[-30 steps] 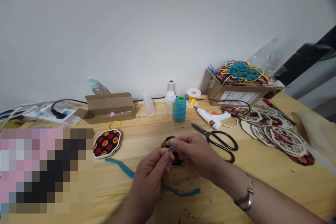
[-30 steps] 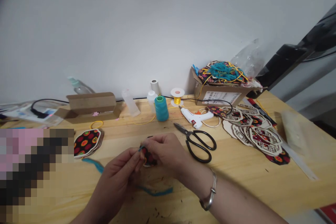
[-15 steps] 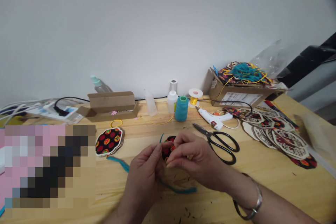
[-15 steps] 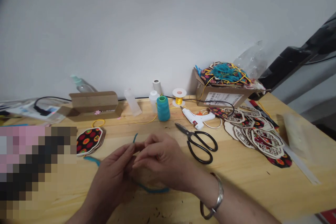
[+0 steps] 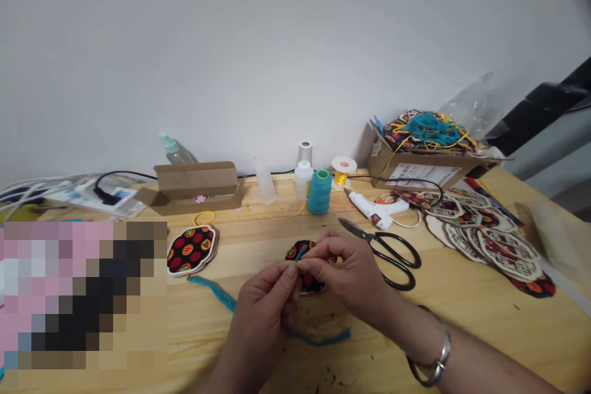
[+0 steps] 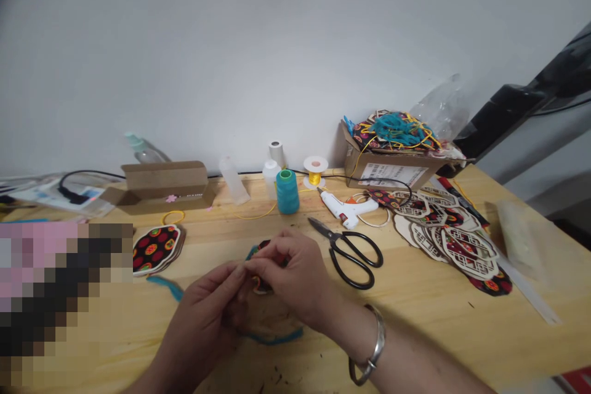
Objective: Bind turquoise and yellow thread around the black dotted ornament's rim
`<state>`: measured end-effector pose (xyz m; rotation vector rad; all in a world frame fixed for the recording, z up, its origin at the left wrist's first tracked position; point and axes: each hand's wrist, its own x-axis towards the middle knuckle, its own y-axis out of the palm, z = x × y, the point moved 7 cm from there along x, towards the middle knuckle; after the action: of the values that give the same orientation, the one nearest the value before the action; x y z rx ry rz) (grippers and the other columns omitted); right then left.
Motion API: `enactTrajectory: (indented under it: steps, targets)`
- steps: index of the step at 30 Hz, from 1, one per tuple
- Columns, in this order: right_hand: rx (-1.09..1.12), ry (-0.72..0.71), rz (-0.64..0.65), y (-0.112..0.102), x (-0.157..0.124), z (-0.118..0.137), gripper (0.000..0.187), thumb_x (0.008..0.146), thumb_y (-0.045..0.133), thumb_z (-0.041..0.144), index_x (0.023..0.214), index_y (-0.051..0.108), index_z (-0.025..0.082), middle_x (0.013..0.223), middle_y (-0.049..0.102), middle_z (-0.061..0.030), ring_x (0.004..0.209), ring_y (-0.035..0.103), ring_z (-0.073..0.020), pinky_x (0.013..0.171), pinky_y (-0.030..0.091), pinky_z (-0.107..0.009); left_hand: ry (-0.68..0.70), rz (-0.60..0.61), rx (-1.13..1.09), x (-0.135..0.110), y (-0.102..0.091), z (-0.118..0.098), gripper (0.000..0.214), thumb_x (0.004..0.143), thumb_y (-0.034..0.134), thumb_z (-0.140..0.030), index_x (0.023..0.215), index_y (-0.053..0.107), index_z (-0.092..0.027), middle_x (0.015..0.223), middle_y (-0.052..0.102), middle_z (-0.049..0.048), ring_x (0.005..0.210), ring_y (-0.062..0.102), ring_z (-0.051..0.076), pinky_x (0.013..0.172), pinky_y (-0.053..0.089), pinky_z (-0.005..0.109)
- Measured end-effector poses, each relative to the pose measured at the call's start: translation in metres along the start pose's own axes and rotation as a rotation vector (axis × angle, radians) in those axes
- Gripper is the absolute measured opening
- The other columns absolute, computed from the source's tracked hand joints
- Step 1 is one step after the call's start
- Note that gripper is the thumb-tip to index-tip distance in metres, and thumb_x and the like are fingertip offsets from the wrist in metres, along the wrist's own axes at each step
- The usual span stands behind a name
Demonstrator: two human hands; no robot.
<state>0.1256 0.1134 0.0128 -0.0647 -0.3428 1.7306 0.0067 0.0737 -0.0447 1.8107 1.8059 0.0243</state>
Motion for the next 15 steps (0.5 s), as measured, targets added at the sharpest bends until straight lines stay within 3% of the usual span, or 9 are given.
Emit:
enactTrajectory:
  steps: [7, 12, 15]
  targets:
    - [0.104, 0.078, -0.008, 0.002, 0.001, -0.009, 0.011, 0.067, 0.068, 0.023, 0.060, 0.064, 0.015, 0.062, 0.055, 0.0006, 0.058, 0.051, -0.0101, 0.054, 0.041, -0.022, 0.004, 0.013, 0.119, -0.001, 0.002, -0.002, 0.023, 0.077, 0.059, -0.035, 0.065, 0.057, -0.015, 0.051, 0.032, -0.0073, 0.042, 0.022, 0.005, 0.039, 0.015, 0.020]
    - [0.389, 0.263, -0.066, 0.000, 0.004, -0.028, 0.036, 0.080, 0.051, 0.044, 0.067, 0.065, 0.013, 0.056, 0.054, 0.0007, 0.053, 0.047, -0.0083, 0.049, 0.037, -0.020, -0.001, -0.017, 0.017, 0.002, 0.000, -0.002, 0.019, 0.076, 0.061, -0.033, 0.069, 0.062, -0.015, 0.051, 0.038, -0.0070, 0.040, 0.024, 0.003, 0.038, 0.014, 0.019]
    - [0.469, 0.340, -0.059, 0.002, 0.005, -0.038, 0.044, 0.080, 0.049, 0.050, 0.066, 0.066, 0.012, 0.052, 0.052, 0.0008, 0.049, 0.043, -0.0067, 0.047, 0.034, -0.019, 0.004, -0.036, -0.024, 0.003, 0.000, -0.003, 0.018, 0.075, 0.063, -0.032, 0.069, 0.064, -0.015, 0.051, 0.040, -0.0068, 0.040, 0.025, 0.002, 0.038, 0.015, 0.018]
